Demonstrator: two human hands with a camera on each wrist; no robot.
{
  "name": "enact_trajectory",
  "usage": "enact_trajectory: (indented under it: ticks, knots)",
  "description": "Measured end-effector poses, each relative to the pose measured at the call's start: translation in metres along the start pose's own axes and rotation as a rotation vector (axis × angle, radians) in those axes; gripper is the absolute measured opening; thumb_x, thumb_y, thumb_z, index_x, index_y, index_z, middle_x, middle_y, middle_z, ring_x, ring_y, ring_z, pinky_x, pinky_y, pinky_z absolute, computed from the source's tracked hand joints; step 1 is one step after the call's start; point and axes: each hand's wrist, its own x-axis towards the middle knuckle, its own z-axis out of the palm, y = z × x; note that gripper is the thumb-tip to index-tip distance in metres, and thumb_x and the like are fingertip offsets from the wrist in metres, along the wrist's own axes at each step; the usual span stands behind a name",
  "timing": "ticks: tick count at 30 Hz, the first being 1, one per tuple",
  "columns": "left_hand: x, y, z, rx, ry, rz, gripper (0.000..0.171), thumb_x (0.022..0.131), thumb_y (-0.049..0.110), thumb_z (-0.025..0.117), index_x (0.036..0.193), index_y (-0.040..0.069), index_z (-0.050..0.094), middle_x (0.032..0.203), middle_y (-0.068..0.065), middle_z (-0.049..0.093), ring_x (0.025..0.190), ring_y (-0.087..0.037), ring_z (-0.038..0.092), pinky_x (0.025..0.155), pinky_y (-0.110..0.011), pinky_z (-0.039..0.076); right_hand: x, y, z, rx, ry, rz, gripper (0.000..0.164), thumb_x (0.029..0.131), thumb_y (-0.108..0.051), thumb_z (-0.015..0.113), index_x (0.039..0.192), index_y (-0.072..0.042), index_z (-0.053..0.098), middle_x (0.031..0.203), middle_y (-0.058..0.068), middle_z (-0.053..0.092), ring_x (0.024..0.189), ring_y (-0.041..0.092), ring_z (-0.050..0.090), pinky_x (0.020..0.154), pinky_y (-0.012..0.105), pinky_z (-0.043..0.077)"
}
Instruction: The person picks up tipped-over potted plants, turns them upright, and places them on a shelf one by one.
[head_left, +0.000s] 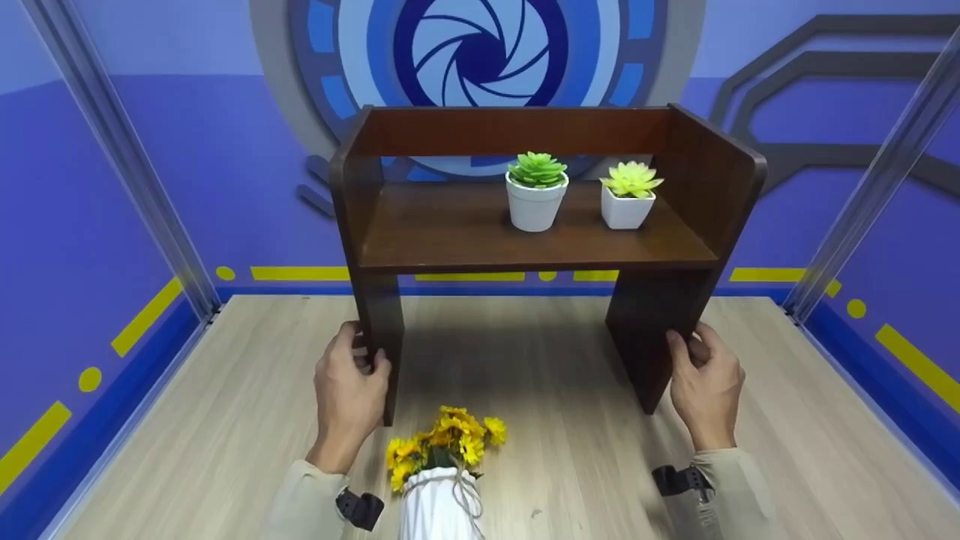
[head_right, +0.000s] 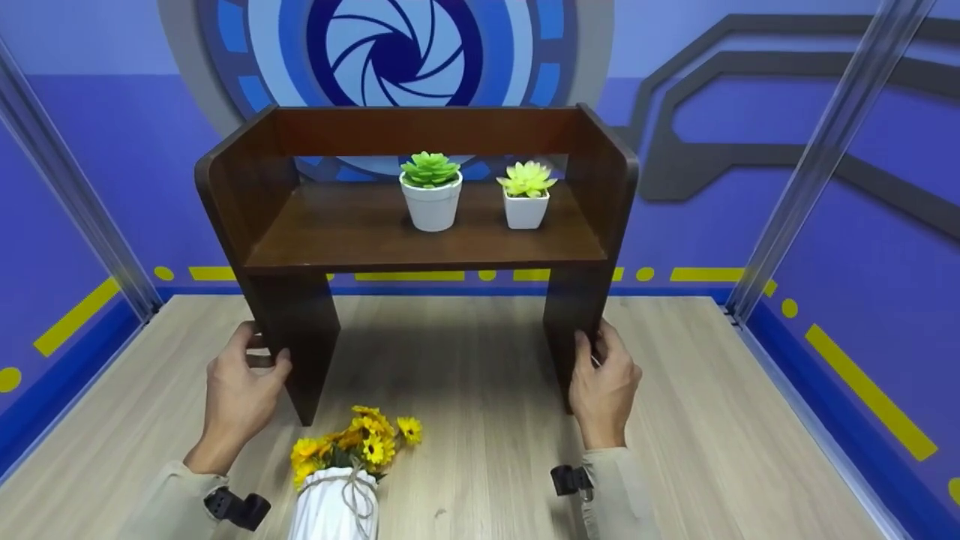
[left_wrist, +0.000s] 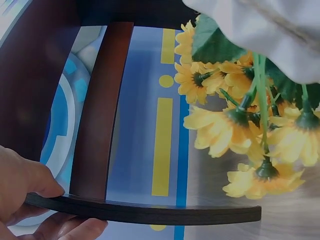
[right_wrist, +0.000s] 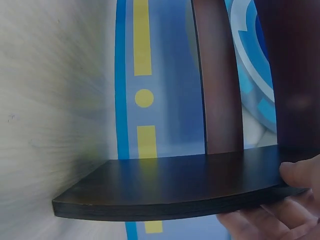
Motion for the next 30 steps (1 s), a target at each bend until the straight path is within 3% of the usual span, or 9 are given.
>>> enact_trajectory:
  ticks: [7,16,22,27,30]
  knots:
    - [-0.004,0.0,-0.004,0.01,-0.016,-0.008,0.032,0.092,0.006,0.068,0.123,0.002,0.063,0.109,-0.02,0.07,0.092,-0.032,0.074,0.081,-0.048,0.062,-0.001,0.001,-0.001,0.009,-0.007,-0.005,0.03,0.098,-0.029,0.068,0.124,-0.014,0.073,0.102,0.016,0.078,0.075,-0.032,0.05,0.083,0.007,0.041]
    - [-0.005,0.008,-0.012,0.069,-0.115,-0.064,0.037,0.094,0.014,0.065,0.129,0.002,0.059,0.115,-0.018,0.069,0.1,-0.03,0.072,0.086,-0.046,0.061,0.001,0.002,-0.002,0.033,-0.017,0.007,0.031,0.098,-0.029,0.069,0.124,-0.012,0.073,0.106,0.019,0.077,0.077,-0.032,0.052,0.079,0.0,0.041]
    - [-0.019,0.015,-0.016,0.117,-0.14,-0.081,0.042,0.097,0.016,0.061,0.134,-0.002,0.055,0.117,-0.019,0.066,0.105,-0.033,0.068,0.091,-0.048,0.057,0.003,0.002,-0.001,0.015,-0.021,0.024,0.03,0.098,-0.029,0.068,0.123,-0.013,0.073,0.106,0.014,0.078,0.078,-0.029,0.053,0.083,0.003,0.041]
    - [-0.035,0.03,-0.022,0.242,-0.231,-0.184,0.051,0.1,0.031,0.056,0.141,0.001,0.052,0.129,-0.021,0.063,0.116,-0.039,0.063,0.095,-0.055,0.053,0.002,0.003,-0.002,0.022,-0.015,0.029,0.03,0.097,-0.029,0.068,0.122,-0.012,0.073,0.107,0.016,0.078,0.076,-0.027,0.055,0.078,0.001,0.042]
    - [-0.043,0.039,-0.023,0.281,-0.274,-0.214,0.043,0.1,0.034,0.055,0.132,0.006,0.06,0.121,-0.015,0.068,0.107,-0.035,0.067,0.087,-0.053,0.054,0.002,0.003,-0.003,0.034,-0.026,0.029,0.031,0.097,-0.03,0.068,0.121,-0.012,0.074,0.108,0.015,0.078,0.076,-0.026,0.057,0.075,0.001,0.044]
